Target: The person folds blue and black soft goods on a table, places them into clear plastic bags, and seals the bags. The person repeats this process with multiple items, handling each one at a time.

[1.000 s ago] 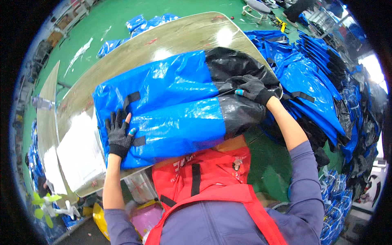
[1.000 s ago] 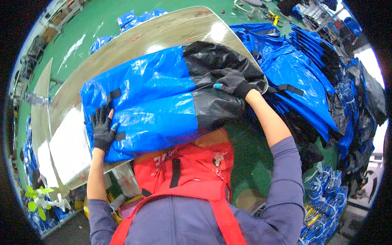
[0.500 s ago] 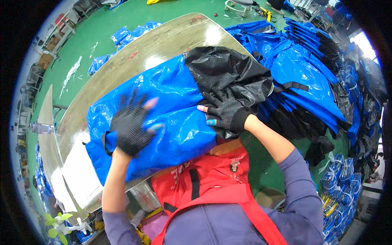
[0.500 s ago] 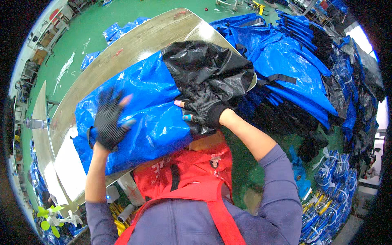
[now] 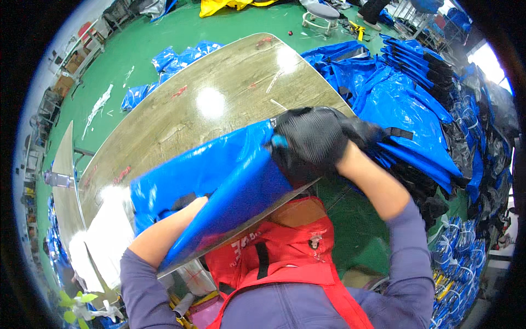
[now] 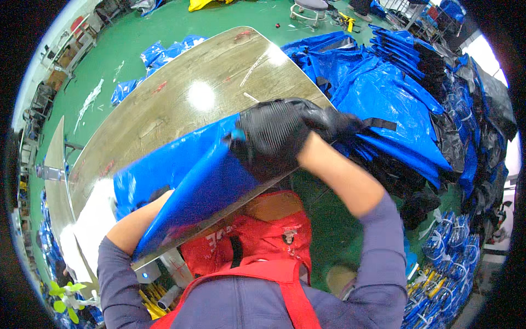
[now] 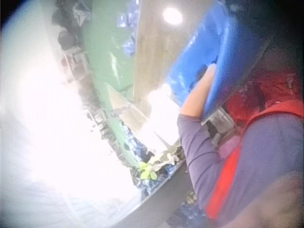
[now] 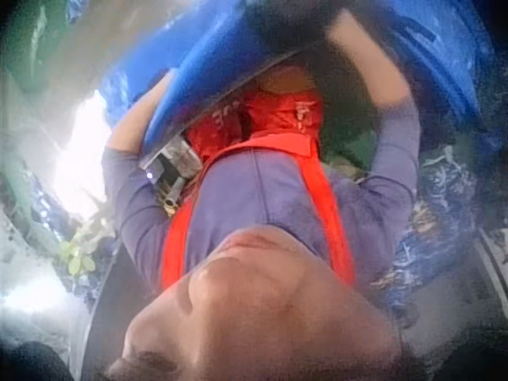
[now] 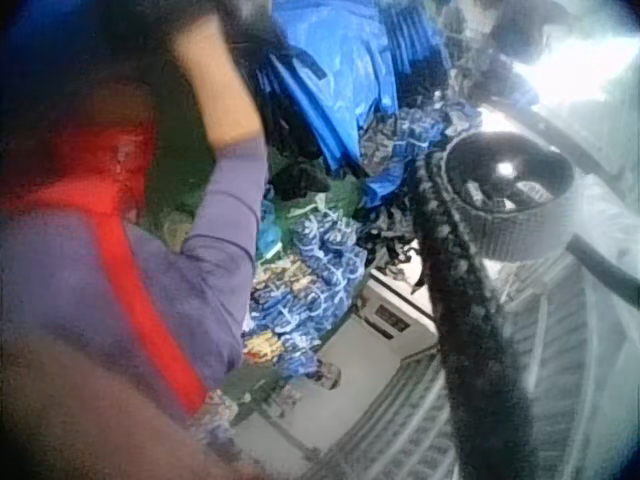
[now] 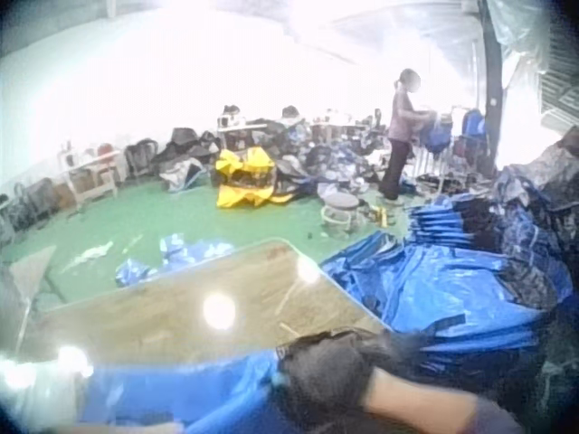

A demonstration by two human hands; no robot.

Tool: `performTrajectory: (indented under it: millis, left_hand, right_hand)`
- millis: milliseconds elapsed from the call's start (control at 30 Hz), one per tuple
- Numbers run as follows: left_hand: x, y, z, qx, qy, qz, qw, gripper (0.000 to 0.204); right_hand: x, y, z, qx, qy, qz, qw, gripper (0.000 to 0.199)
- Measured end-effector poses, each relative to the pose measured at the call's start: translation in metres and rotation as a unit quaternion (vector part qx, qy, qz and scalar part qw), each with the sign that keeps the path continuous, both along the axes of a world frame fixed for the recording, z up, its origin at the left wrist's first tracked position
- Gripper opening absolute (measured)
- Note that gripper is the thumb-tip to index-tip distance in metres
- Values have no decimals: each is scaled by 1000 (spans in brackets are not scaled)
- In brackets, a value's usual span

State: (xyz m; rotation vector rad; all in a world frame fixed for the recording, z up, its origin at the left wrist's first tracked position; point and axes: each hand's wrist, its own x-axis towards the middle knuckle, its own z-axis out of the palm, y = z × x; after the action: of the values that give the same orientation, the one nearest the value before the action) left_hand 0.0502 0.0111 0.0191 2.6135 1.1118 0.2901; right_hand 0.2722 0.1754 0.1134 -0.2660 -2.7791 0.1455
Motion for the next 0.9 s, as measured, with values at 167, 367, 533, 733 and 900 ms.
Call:
performTrajectory:
  millis: [167, 367, 533, 733, 900]
  left_hand:
    - [-21, -10, -12, -146, -87, -11, 985, 42]
    - [-170, -186, -15, -557, -360, 396, 636, 42]
    - [-180, -359, -30, -270, -817, 272, 430, 85]
    - [-134, -316, -34, 48, -361, 750, 552, 62]
    - [-153, -244, -27, -10, -213, 784, 583, 51]
  right_hand:
    - [-78, 74, -65, -101, -215, -62, 969, 39]
    - [-69, 89, -105, -165, -160, -122, 966, 52]
    - [-72, 90, -102, -217, -165, -153, 950, 53]
    - [-74, 77, -86, -191, -177, -193, 946, 54]
    - [-71, 83, -79, -54, -175, -223, 957, 53]
